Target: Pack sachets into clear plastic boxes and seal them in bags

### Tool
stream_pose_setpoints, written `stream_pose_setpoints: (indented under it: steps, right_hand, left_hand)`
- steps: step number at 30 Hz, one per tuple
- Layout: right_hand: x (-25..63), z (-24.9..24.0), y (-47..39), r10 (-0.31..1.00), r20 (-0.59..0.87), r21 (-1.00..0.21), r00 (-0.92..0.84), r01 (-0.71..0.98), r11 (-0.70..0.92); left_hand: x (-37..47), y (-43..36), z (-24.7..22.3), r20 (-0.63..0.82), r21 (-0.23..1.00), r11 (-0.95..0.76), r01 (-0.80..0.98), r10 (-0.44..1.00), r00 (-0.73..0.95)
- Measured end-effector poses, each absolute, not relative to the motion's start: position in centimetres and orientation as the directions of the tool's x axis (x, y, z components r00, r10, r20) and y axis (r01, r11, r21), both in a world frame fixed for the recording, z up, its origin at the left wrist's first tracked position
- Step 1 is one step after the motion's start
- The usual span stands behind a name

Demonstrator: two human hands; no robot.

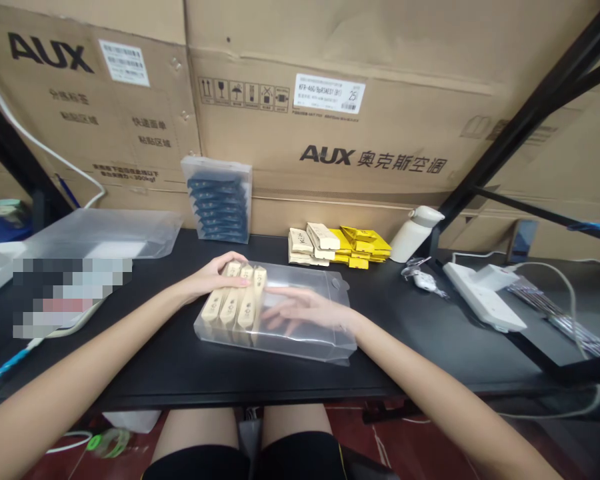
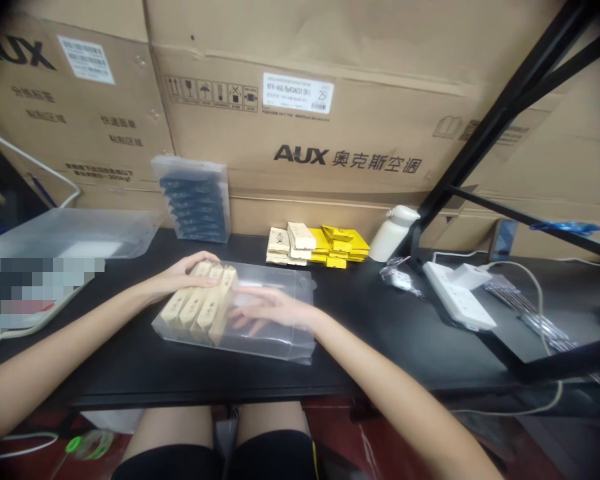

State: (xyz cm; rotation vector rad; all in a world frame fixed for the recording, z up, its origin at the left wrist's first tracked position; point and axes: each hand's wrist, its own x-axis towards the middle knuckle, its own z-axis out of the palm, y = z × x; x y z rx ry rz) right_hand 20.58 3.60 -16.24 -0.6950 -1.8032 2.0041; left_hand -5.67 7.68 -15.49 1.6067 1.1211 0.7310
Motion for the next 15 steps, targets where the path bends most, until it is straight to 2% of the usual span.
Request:
stream_pose_setpoints:
  steps: [15]
  right_hand:
    - [20.90,-16.44,3.94,0.605,-0.165,-0.980,-0.779,0.063,-0.186]
  left_hand:
    - [-6.40,8.06,-15.42,-0.038,0.925,-0.120,0.360,0.915,0.401]
